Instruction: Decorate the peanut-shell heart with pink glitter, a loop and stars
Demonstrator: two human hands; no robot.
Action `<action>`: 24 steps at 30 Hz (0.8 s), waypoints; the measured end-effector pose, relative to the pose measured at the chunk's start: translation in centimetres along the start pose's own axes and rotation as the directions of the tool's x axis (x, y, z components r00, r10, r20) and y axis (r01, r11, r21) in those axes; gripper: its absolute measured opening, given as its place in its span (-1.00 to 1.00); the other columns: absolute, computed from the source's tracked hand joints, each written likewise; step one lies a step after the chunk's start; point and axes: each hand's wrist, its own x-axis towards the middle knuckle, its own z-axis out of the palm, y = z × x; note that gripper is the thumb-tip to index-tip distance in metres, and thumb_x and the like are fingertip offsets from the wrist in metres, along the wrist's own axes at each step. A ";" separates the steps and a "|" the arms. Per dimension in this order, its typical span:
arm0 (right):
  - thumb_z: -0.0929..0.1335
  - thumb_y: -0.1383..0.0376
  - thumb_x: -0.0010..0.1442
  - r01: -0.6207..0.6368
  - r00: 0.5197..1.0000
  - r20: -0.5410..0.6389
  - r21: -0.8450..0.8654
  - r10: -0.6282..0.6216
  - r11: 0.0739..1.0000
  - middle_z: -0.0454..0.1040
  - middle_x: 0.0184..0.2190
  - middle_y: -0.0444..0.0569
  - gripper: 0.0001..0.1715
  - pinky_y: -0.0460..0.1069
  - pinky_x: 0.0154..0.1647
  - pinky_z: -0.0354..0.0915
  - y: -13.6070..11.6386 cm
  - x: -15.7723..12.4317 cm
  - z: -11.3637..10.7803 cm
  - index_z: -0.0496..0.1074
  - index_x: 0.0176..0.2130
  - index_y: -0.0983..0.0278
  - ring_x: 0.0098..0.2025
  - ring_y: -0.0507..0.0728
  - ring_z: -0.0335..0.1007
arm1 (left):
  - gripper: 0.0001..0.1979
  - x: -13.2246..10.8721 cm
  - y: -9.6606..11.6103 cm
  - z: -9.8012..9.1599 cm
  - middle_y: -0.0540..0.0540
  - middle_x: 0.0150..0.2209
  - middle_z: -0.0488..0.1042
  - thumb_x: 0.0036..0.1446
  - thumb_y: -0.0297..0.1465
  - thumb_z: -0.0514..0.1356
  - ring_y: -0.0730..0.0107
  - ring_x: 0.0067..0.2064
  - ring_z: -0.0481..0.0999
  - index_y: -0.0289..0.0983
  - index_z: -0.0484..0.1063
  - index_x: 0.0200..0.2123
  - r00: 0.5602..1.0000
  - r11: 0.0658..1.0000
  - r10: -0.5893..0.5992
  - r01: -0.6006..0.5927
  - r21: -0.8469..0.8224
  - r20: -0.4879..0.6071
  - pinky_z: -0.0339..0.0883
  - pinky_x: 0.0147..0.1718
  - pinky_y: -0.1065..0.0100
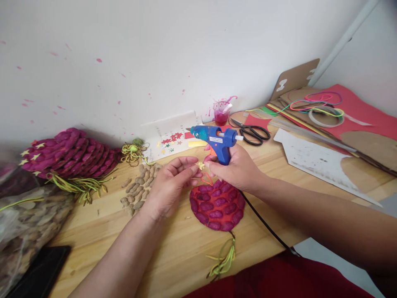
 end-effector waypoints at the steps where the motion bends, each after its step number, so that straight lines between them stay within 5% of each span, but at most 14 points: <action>1: 0.45 0.35 0.00 0.006 1.000 0.008 -0.020 -0.006 1.000 0.53 -0.42 -0.15 -0.72 -0.03 -0.42 0.30 0.1 0.0 0.0 0.44 -0.21 0.23 -0.43 0.06 0.41 | -0.64 0.0 0.0 0.0 -0.07 -0.38 0.60 -0.11 -0.40 0.52 0.40 -0.33 0.60 -0.33 0.58 -0.22 1.000 1.000 -0.002 0.002 -0.002 0.001 0.45 -0.38 0.46; 6: 0.44 0.35 0.00 0.042 0.999 0.036 -0.081 -0.039 0.996 0.52 -0.46 -0.17 -0.85 -0.02 -0.39 0.31 0.2 -0.2 0.0 0.44 -0.33 0.23 -0.44 0.05 0.40 | -0.70 0.1 -0.1 -0.1 -0.07 -0.39 0.60 -0.11 -0.43 0.52 0.44 -0.35 0.58 -0.34 0.59 -0.26 1.000 1.000 0.000 0.000 -0.017 0.007 0.43 -0.41 0.49; 12: 0.44 0.37 0.00 0.059 0.998 0.022 -0.069 -0.058 0.996 0.55 -0.42 -0.15 -0.71 -0.01 -0.36 0.34 0.4 0.0 0.0 0.47 -0.20 0.24 -0.42 0.07 0.43 | -0.67 0.5 0.1 -0.7 -0.05 -0.42 0.57 -0.15 -0.42 0.53 0.41 -0.36 0.58 -0.32 0.60 -0.26 0.999 0.999 -0.019 0.018 -0.033 -0.033 0.39 -0.43 0.48; 16: 0.43 0.39 0.01 0.005 1.000 0.016 0.029 -0.006 1.000 0.51 -0.48 -0.20 -0.64 -0.05 -0.48 0.29 0.2 0.3 -0.2 0.45 -0.14 0.24 -0.52 0.02 0.36 | -0.68 1.2 -0.3 -1.7 -0.06 -0.38 0.59 -0.09 -0.31 0.52 0.43 -0.38 0.55 -0.30 0.61 -0.26 0.989 0.968 0.123 -0.101 0.230 -0.083 0.37 -0.42 0.45; 20: 0.45 0.41 0.01 -0.100 0.995 0.041 0.171 0.094 0.980 0.46 -0.55 -0.28 -0.63 -0.10 -0.59 0.22 -0.3 0.3 -0.2 0.39 -0.14 0.23 -0.63 -0.03 0.28 | -0.67 1.4 -0.5 -2.4 -0.07 -0.36 0.60 0.08 -0.23 0.43 0.41 -0.39 0.51 -0.24 0.64 -0.11 0.960 0.841 0.266 -0.184 0.508 -0.092 0.36 -0.42 0.43; 24: 0.47 0.44 0.01 -0.195 0.981 0.072 0.267 0.182 0.944 0.43 -0.60 -0.31 -0.60 -0.14 -0.67 0.17 -0.7 0.1 0.0 0.37 -0.14 0.22 -0.68 -0.06 0.25 | -0.70 0.8 -0.1 -1.9 -0.09 -0.33 0.62 0.14 -0.18 0.38 0.36 -0.35 0.51 -0.23 0.65 -0.12 0.948 0.792 0.318 -0.254 0.555 -0.021 0.36 -0.40 0.40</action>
